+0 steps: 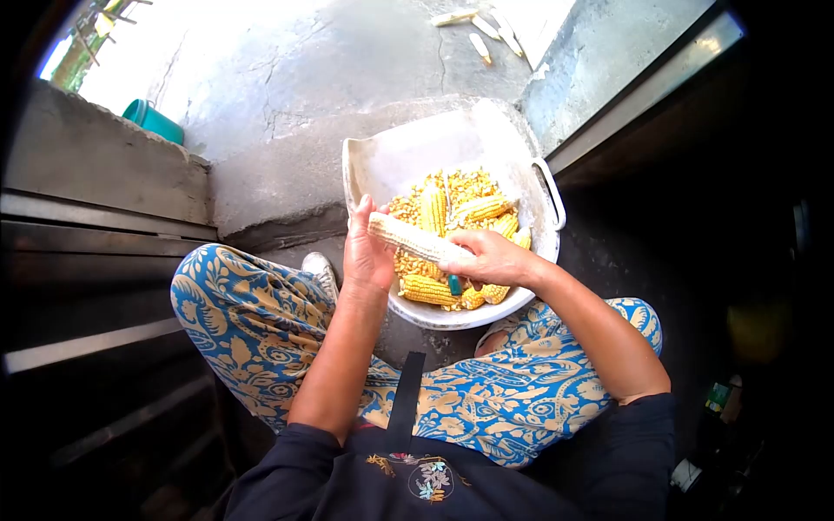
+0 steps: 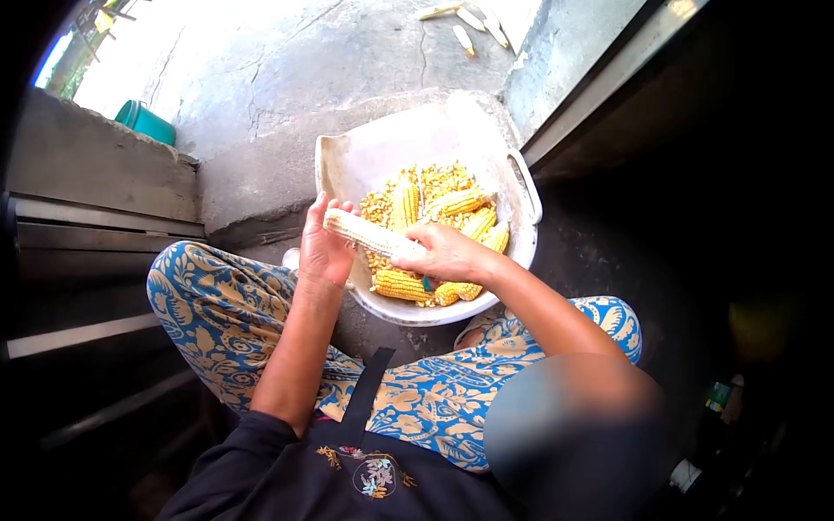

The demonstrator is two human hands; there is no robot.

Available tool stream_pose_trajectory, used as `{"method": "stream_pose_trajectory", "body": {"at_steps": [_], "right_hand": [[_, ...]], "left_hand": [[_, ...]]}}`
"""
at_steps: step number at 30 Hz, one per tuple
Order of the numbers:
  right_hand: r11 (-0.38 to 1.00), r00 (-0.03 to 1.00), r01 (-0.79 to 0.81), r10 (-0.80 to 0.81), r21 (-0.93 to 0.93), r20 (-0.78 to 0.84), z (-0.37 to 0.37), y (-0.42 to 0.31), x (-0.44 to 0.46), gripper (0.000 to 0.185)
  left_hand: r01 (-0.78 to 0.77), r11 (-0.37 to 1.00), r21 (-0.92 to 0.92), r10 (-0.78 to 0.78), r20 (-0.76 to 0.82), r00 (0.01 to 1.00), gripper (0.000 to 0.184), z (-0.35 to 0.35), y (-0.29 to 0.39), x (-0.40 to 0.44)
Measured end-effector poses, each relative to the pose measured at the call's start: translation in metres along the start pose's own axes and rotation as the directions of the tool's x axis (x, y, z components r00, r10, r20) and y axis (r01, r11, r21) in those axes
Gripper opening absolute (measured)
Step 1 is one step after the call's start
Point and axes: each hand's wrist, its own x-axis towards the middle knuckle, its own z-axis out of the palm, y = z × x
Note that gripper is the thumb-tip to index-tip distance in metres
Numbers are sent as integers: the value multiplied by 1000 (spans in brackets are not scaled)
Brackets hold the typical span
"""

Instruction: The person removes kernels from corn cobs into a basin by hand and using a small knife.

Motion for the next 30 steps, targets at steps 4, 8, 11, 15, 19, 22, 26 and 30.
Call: {"method": "stream_pose_trajectory", "body": {"at_steps": [4, 8, 11, 15, 19, 22, 26, 30], "right_hand": [[993, 978, 1, 23, 116, -205, -7, 9, 0, 25], [996, 997, -75, 74, -43, -20, -5, -2, -7, 35], [968, 980, 66, -16, -242, 200, 3, 27, 4, 39], [910, 984, 58, 17, 411, -176, -22, 9, 1, 51], [698, 789, 558, -278, 449, -548, -95, -30, -32, 102], [788, 781, 489, -203, 375, -591, -92, -20, -27, 87], [879, 779, 427, -238, 213, -580, -78, -23, -23, 59], [922, 779, 387, -335, -13, -530, -71, -30, -32, 42]], "left_hand": [[-128, 959, 251, 183, -210, 960, 50, -7, 6, 5], [-238, 940, 244, 282, -165, 945, 46, -5, 9, 1], [-272, 929, 250, 317, -161, 935, 47, -3, 10, 0], [-287, 933, 216, 324, -159, 933, 44, -3, 12, 3], [-253, 941, 226, 287, -131, 949, 42, 7, 11, -8], [-191, 961, 200, 215, -107, 971, 42, 4, 7, -4], [-149, 969, 195, 144, 40, 989, 40, -2, 3, -4], [-120, 954, 276, 116, 33, 993, 38, -2, -7, -4]]}}
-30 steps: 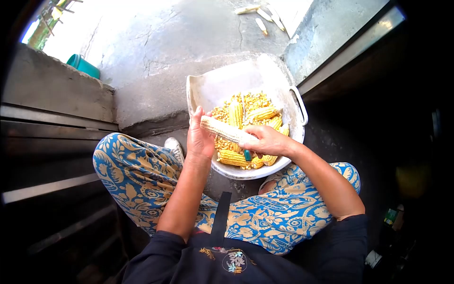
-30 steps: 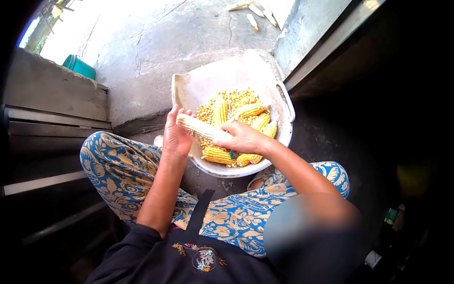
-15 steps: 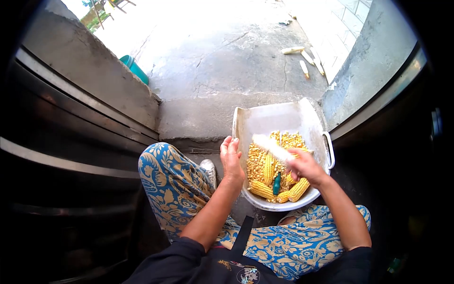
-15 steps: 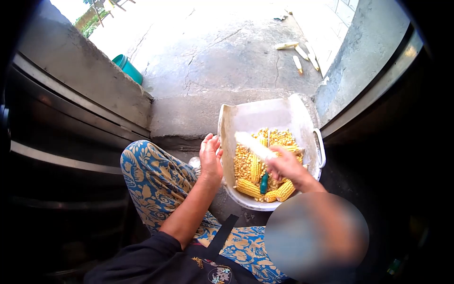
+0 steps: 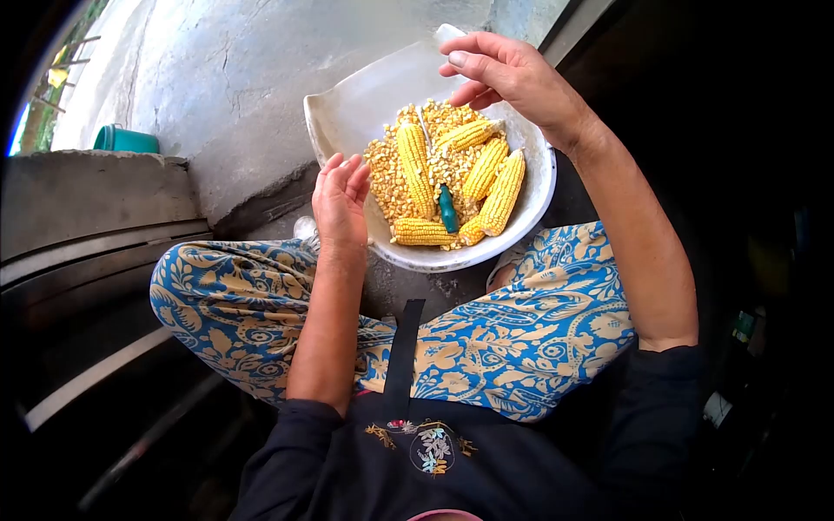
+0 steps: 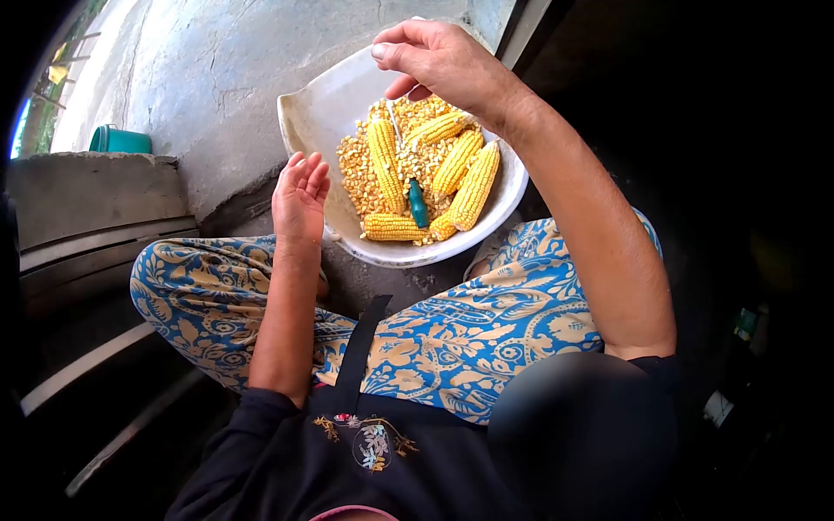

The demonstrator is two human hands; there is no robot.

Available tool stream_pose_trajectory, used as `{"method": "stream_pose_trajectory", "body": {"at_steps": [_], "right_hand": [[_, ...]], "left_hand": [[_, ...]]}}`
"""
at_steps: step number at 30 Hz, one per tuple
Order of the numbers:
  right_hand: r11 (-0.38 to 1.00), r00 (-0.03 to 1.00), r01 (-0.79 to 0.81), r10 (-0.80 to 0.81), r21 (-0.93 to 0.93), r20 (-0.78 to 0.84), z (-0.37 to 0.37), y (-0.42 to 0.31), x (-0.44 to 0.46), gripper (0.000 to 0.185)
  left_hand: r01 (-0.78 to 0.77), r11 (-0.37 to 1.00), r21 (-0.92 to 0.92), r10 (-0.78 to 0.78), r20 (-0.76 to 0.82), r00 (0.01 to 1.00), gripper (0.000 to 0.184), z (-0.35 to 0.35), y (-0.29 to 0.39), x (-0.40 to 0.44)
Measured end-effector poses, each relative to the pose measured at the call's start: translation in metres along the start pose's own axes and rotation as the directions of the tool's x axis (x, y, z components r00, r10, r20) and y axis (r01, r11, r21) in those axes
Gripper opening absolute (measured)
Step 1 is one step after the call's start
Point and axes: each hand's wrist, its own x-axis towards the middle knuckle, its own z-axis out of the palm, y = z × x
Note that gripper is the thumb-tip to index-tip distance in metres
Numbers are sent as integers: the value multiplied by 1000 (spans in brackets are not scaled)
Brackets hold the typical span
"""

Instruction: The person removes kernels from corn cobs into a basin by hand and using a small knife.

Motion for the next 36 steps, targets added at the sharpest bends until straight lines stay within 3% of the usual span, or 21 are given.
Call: {"method": "stream_pose_trajectory", "body": {"at_steps": [3, 5, 6, 7, 8, 10, 12, 13, 15, 19, 21, 23, 24, 25, 27, 29, 31, 36], "right_hand": [[996, 997, 71, -71, -54, -3, 1, -5, -7, 38], [971, 978, 210, -211, -114, 7, 0, -5, -8, 35], [980, 984, 129, -146, 152, 105, -3, -25, -10, 22], [979, 985, 127, -143, 158, 96, -4, -25, -13, 22], [982, 984, 154, -163, 111, 74, -6, -24, -14, 21], [986, 985, 162, -164, 38, 47, -8, -25, -17, 21], [980, 980, 195, -196, 48, 30, -9, -26, -22, 22], [974, 975, 220, -221, 50, 18, -8, -26, -26, 22], [978, 978, 208, -208, 33, 10, -8, -29, -34, 23], [976, 977, 215, -215, -39, -4, -5, -30, -39, 24], [966, 967, 252, -253, -51, -10, -4, -24, -38, 26], [958, 958, 284, -285, -41, -30, -4, -18, -38, 28], [960, 969, 246, -248, -132, 0, -7, -20, -40, 31], [952, 977, 211, -211, -223, 26, -9, -19, -40, 33], [941, 971, 229, -239, -250, -7, 2, 5, -33, 35], [806, 976, 215, -203, -551, 82, 12, 14, -29, 36], [794, 992, 104, -40, -599, 119, 19, 18, -31, 44], [768, 985, -16, 124, -641, 124, 40, 25, -28, 50]], "left_hand": [[13, 996, 91, -14, 9, 1000, 38, -2, -8, 2], [42, 978, 205, -47, 21, 999, 38, -5, -22, 6], [43, 953, 299, -57, 37, 998, 38, -5, -31, 3], [47, 916, 397, -73, 52, 996, 38, -6, -45, 2], [132, 861, 491, -186, 62, 981, 39, -10, -61, 3], [257, 706, 660, -343, 2, 939, 42, -8, -89, -6], [130, 478, 869, -337, 44, 941, 44, -20, -126, 2], [-13, 399, 917, -295, 142, 945, 47, -16, -133, -1], [-102, -6, 995, -134, 100, 986, 40, 4, -134, -11], [-75, -138, 988, -1, 76, 997, 42, 12, -136, -8], [22, 9, 1000, -67, -21, 998, 47, 12, -132, 1], [14, 227, 974, -167, 25, 986, 46, -24, -152, 33], [156, 508, 847, -265, -18, 964, 38, -11, -135, 16], [284, 671, 685, -351, -44, 935, 29, -7, -120, 10], [213, 735, 644, -336, 73, 939, 23, -12, -95, 16], [152, 833, 531, -284, 175, 943, 15, -4, -71, 9], [45, 862, 504, -202, 262, 943, 14, 8, -50, 2], [-187, 909, 373, -24, 495, 868, 23, 43, -31, -31]]}}
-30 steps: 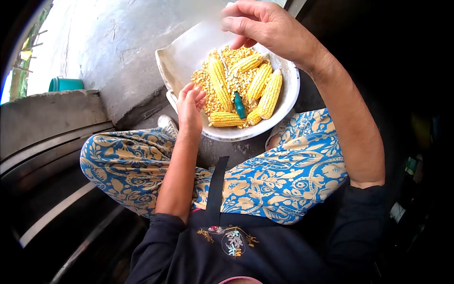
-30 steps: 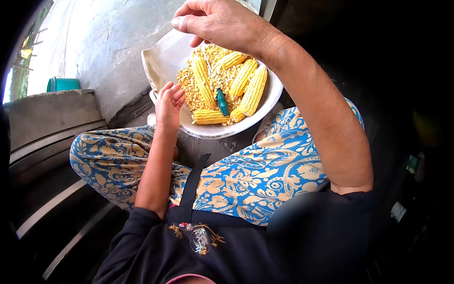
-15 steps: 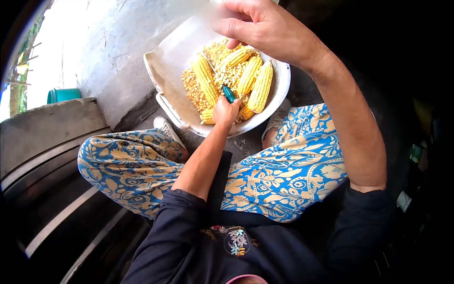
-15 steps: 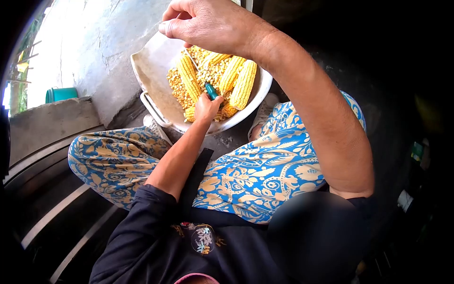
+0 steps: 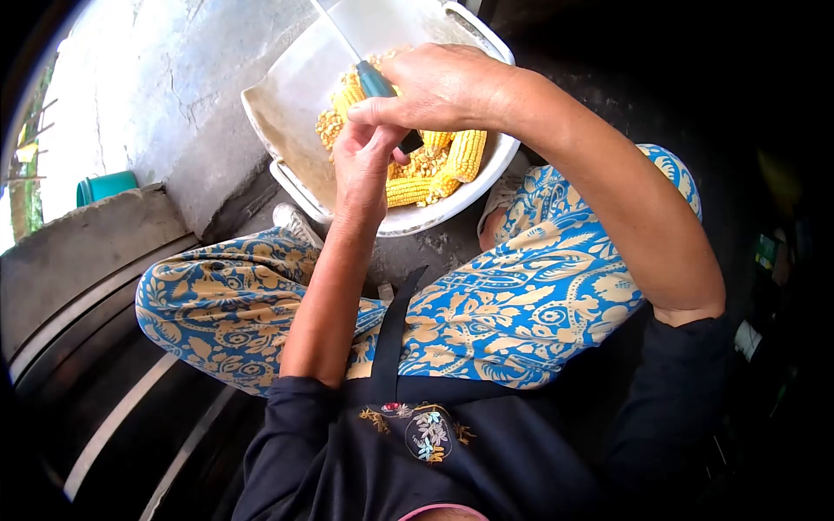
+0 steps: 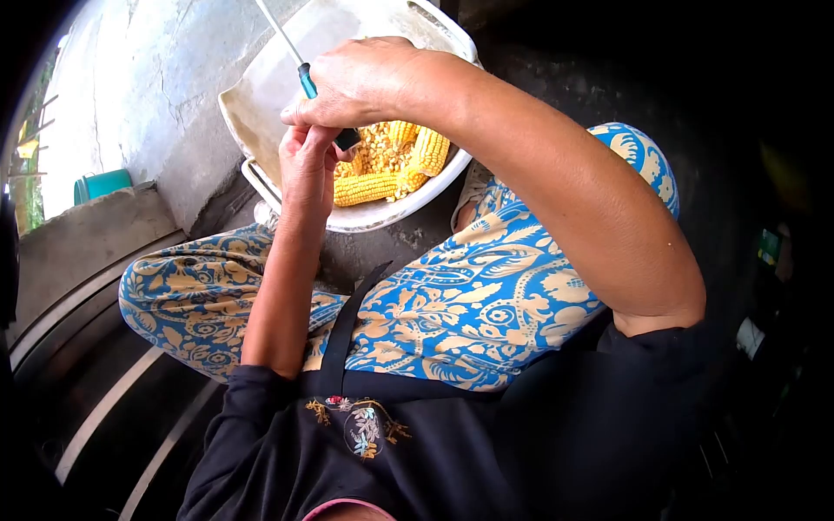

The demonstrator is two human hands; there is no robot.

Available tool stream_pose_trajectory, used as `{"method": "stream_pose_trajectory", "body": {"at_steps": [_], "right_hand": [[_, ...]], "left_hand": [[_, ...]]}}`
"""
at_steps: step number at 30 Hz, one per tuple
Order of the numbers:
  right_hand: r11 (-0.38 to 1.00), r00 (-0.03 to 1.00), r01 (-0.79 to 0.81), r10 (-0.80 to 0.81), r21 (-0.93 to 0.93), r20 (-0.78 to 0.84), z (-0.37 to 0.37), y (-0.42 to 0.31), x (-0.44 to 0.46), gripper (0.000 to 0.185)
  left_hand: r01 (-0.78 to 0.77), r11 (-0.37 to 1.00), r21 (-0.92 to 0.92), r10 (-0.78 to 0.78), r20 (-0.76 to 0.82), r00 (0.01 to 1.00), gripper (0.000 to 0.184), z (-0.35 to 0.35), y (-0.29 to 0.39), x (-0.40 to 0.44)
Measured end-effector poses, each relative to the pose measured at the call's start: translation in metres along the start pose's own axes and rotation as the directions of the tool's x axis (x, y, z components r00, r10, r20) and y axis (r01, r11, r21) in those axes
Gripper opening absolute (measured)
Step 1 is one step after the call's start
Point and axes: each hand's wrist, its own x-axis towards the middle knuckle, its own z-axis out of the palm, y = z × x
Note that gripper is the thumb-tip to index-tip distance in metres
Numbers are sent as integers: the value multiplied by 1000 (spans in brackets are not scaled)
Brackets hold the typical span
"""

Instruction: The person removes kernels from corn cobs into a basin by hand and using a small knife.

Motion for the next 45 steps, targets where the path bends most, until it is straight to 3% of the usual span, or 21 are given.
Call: {"method": "stream_pose_trajectory", "body": {"at_steps": [3, 6, 7, 9, 10, 11, 12, 13, 15, 16, 18, 21, 22, 25, 27, 31, 33, 38, 39, 42, 45], "right_hand": [[968, 998, 58, -57, 245, -14, 10, 10, 9, 49], [922, 976, 119, -40, 368, -216, 26, 9, 15, 45], [913, 966, 138, -39, 383, -254, 26, 9, 15, 44], [936, 909, 199, -67, 290, -411, 24, 24, 25, 38], [934, 897, 234, -101, 270, -430, 14, 28, 25, 34], [976, 955, 120, -64, 183, -289, -6, 21, 21, 27], [972, 946, 160, -100, 175, -308, -24, 15, 7, 30], [967, 938, 193, -132, 166, -321, -36, 14, -7, 33], [990, 963, 96, -67, 102, -260, -38, 15, -9, 33], [994, 966, 96, -83, 42, -246, -36, 21, -14, 32], [990, 967, 108, -125, -86, -221, -39, 29, -21, 31], [969, 993, 100, -110, -225, -35, -54, 37, -31, 28], [920, 999, -31, 32, -390, -4, -52, 28, -30, 25], [862, 987, -114, 154, -494, 41, -27, 29, -18, 29], [894, 996, -21, -18, -448, -83, 6, 43, -6, 16], [901, 1000, 31, -30, -433, 8, 41, 50, 7, 15], [896, 997, 68, -48, -438, 56, 49, 55, 9, 15], [957, 999, -18, 28, -288, 30, 48, 61, 15, 18], [956, 999, -8, 20, -293, 36, 45, 57, 18, 18], [999, 974, -5, 13, -32, 227, 43, 40, 20, 21], [983, 967, 83, -40, -164, 252, 44, 18, 21, 24]], "left_hand": [[-38, 997, 60, 39, -22, 999, 31, 10, 10, -7], [-275, 960, 56, 274, 29, 961, 40, 15, 6, -5], [-266, 949, 167, 251, 110, 962, 37, 1, -2, -1], [44, 933, 356, -103, 148, 984, 38, -31, -35, 8], [36, 727, 686, -159, 117, 980, 40, -39, -49, 6], [23, 409, 912, -200, 65, 978, 42, -47, -63, 4], [-43, 272, 961, -254, 115, 960, 46, -63, -75, -2], [-179, 3, 984, -232, 175, 957, 39, -61, -78, -9], [-243, -185, 952, -283, 185, 941, 39, -56, -85, -8], [-242, -184, 953, -282, 184, 942, 39, -57, -90, -11], [-415, -319, 852, -299, 325, 897, 38, -60, -96, -11], [-351, -312, 883, -450, 188, 873, 48, -77, -85, -2], [-379, -343, 859, -440, 209, 873, 46, -81, -82, -1], [-479, -353, 804, -560, 229, 797, 47, -79, -69, 10], [-491, -265, 830, -724, 166, 670, 55, -73, -33, 31], [-317, -266, 911, -733, 22, 679, 48, -90, 29, 50], [-121, -28, 992, -729, 63, 682, 49, -130, 52, 71], [262, 218, 940, -539, -108, 835, 48, -166, 117, 81], [275, 283, 919, -397, -148, 906, 51, -172, 111, 77], [341, 227, 912, -268, -278, 922, 58, -180, 86, 79], [347, 342, 873, -60, -349, 935, 60, -191, 50, 80]]}}
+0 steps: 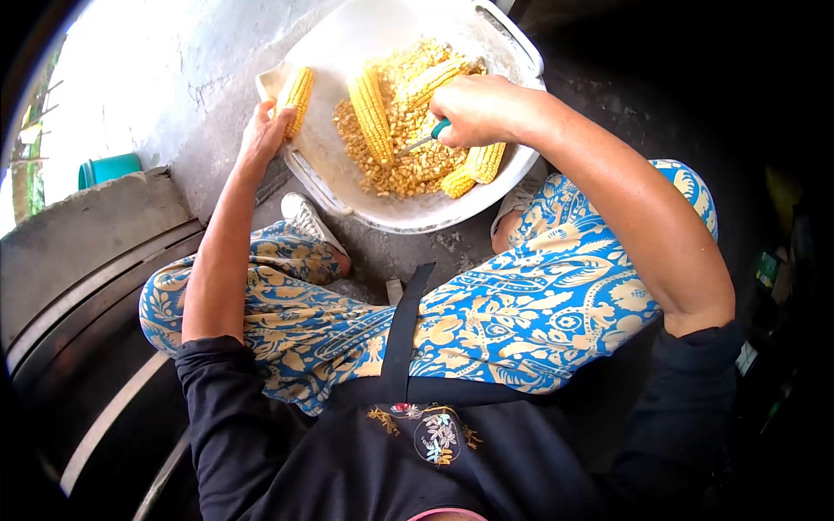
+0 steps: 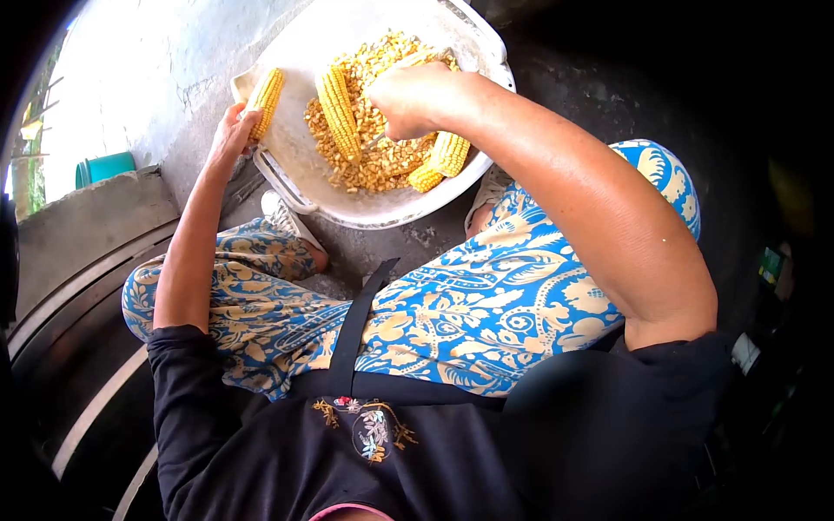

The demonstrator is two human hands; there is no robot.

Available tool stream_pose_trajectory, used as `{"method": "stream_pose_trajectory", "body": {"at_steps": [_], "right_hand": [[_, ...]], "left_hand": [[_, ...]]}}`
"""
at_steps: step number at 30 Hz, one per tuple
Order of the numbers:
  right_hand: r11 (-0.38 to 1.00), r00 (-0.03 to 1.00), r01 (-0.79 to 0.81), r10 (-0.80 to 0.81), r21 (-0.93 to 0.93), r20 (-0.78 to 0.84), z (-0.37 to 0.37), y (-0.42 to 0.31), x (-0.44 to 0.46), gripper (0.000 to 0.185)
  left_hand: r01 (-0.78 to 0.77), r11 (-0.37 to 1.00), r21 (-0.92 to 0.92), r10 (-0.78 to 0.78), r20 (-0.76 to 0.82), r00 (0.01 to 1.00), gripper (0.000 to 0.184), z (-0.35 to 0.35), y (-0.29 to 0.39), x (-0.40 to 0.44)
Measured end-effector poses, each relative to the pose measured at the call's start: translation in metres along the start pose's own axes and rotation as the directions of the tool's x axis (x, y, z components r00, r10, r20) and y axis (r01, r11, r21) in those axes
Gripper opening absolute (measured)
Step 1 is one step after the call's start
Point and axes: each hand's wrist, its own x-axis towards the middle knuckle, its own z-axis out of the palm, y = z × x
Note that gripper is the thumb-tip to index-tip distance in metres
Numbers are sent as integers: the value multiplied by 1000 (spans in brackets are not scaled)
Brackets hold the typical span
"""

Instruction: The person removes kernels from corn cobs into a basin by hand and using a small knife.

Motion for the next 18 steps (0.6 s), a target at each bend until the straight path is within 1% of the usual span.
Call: {"method": "stream_pose_trajectory", "body": {"at_steps": [2, 3, 4, 6, 7, 9, 10, 11, 12, 13, 14, 16, 17, 18], "right_hand": [[1000, 999, -11, 12, 5, -49, -17, 2, -2, 22], [999, 997, -44, 42, -29, -61, -31, 0, -7, 21], [991, 992, -70, 57, -111, -117, -39, 1, -12, 21], [970, 977, -124, 83, -211, -195, -48, 9, -22, 21], [977, 977, -64, 20, -202, -210, -61, 8, -37, 20], [983, 965, -62, 15, -171, -261, -64, 5, -50, 19], [986, 958, -60, 13, -155, -287, -66, 4, -57, 19], [987, 961, -39, -5, -154, -277, -70, 2, -60, 18], [988, 962, -34, -9, -154, -272, -72, 2, -63, 18], [988, 963, -29, -13, -153, -268, -74, 2, -66, 17], [987, 966, -30, -13, -161, -259, -74, 2, -70, 17], [985, 967, -40, -4, -169, -255, -69, 8, -72, 16], [976, 967, -169, 138, -133, -216, -61, 14, -66, 16], [950, 947, -293, 274, -103, -171, -54, 18, -62, 15]], "left_hand": [[-192, 975, 114, 189, 36, 981, 65, 17, -18, 16], [-162, 958, 235, 148, 74, 986, 63, 13, 9, -7], [-210, 902, 378, 146, 191, 971, 57, 7, 29, -22], [-262, 756, 600, 221, 142, 965, 48, 12, 42, -33], [-263, 754, 602, 220, 147, 964, 48, 16, 43, -33], [-413, 797, 441, 350, 220, 911, 42, 30, 44, -27], [-484, 784, 389, 402, 276, 873, 40, 41, 47, -32], [-555, 787, 270, 456, 351, 818, 41, 56, 43, -33], [-485, 849, 210, 362, 438, 823, 44, 72, 52, -43], [-403, 905, 136, 258, 575, 776, 49, 84, 69, -54], [-415, 901, 127, 245, 639, 729, 48, 103, 72, -59], [-526, 742, 415, 293, 505, 812, 57, 150, 56, -57], [-526, 743, 414, 292, 506, 811, 57, 158, 58, -57], [-539, 681, 496, 328, 451, 830, 57, 164, 58, -57]]}}
